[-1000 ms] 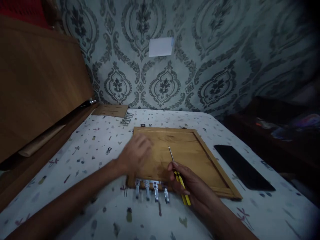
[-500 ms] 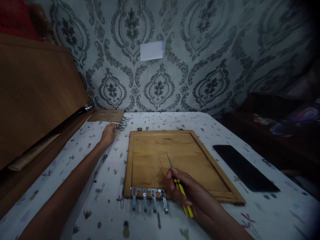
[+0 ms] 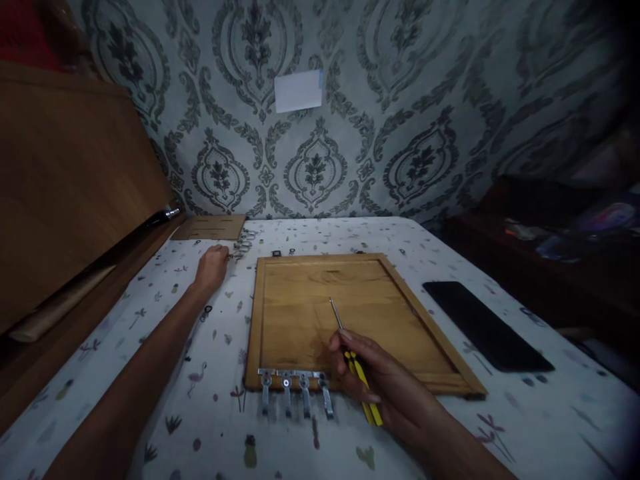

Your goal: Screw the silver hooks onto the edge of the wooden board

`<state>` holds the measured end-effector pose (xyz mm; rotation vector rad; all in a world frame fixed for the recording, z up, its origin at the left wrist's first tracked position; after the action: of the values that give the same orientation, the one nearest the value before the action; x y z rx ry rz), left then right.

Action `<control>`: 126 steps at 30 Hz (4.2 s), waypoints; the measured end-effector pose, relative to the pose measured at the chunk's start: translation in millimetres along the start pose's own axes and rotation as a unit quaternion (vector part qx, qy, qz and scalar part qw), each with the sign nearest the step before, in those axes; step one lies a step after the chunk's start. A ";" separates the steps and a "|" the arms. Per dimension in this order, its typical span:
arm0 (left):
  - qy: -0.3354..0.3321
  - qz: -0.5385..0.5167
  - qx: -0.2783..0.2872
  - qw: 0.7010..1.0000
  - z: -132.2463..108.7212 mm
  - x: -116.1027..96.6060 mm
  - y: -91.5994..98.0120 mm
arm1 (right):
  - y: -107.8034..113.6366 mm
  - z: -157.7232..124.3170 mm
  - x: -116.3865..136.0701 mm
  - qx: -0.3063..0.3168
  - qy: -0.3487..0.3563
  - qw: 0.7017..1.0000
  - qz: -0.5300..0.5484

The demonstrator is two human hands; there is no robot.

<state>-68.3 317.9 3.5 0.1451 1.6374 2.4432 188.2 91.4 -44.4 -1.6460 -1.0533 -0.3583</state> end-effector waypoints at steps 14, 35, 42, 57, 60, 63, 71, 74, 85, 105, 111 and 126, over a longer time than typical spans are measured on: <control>0.046 -0.086 -0.037 0.995 -7.2 2.7 30.7 | -1.3 -0.7 0.9 -0.005 -0.002 1.000 0.011; -0.189 -0.542 0.344 0.743 -86.3 -213.8 59.5 | 7.6 -41.7 40.2 -0.065 0.209 0.970 -0.104; -0.239 -0.512 0.433 0.702 -122.1 -259.1 48.2 | 35.7 -66.3 -10.3 -0.108 0.115 0.983 -0.091; -0.263 -0.455 0.365 0.769 -146.6 -252.5 43.5 | 34.8 -61.1 -35.9 -0.089 0.003 0.995 -0.052; -0.256 -0.439 0.333 0.795 -146.8 -242.0 45.3 | 36.8 -58.8 -39.6 -0.091 -0.013 0.995 -0.051; -0.258 -0.427 0.311 0.809 -148.8 -237.5 47.7 | 36.4 -56.9 -41.1 -0.084 -0.015 0.995 -0.051; -0.284 -0.419 0.294 0.811 -149.8 -238.4 45.9 | 33.7 -52.7 -39.3 -0.076 -0.018 0.995 -0.058; -0.286 -0.422 0.299 0.807 -148.0 -238.8 45.6 | 31.9 -52.3 -38.2 -0.076 -0.020 0.995 -0.064; -0.303 -0.433 0.293 0.797 -152.0 -245.5 52.9 | 29.7 -52.8 -38.3 -0.062 -0.032 0.996 -0.060; -0.261 -0.430 0.313 0.806 -151.3 -245.9 46.0 | 30.3 -55.8 -45.4 -0.070 -0.083 0.991 -0.075; -0.272 -0.414 0.314 0.810 -151.8 -247.1 48.3 | 27.7 -55.7 -41.5 -0.062 -0.077 0.992 -0.075; -0.292 -0.396 0.285 0.823 -153.2 -248.8 55.3 | 38.3 -70.9 -35.1 -0.100 -0.042 0.989 -0.099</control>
<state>139.5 105.1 2.8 0.2138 1.6089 1.1058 218.0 11.9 -67.2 -1.7503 -1.2824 -0.5437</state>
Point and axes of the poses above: each hand's wrist, its own z-axis towards the middle knuckle, its own y-axis out of the back of the hand, x = y × z, the point moved 10 cm from there along z, towards the middle knuckle, and after that the axes turned 5 degrees about z, right-handed, at the moved point
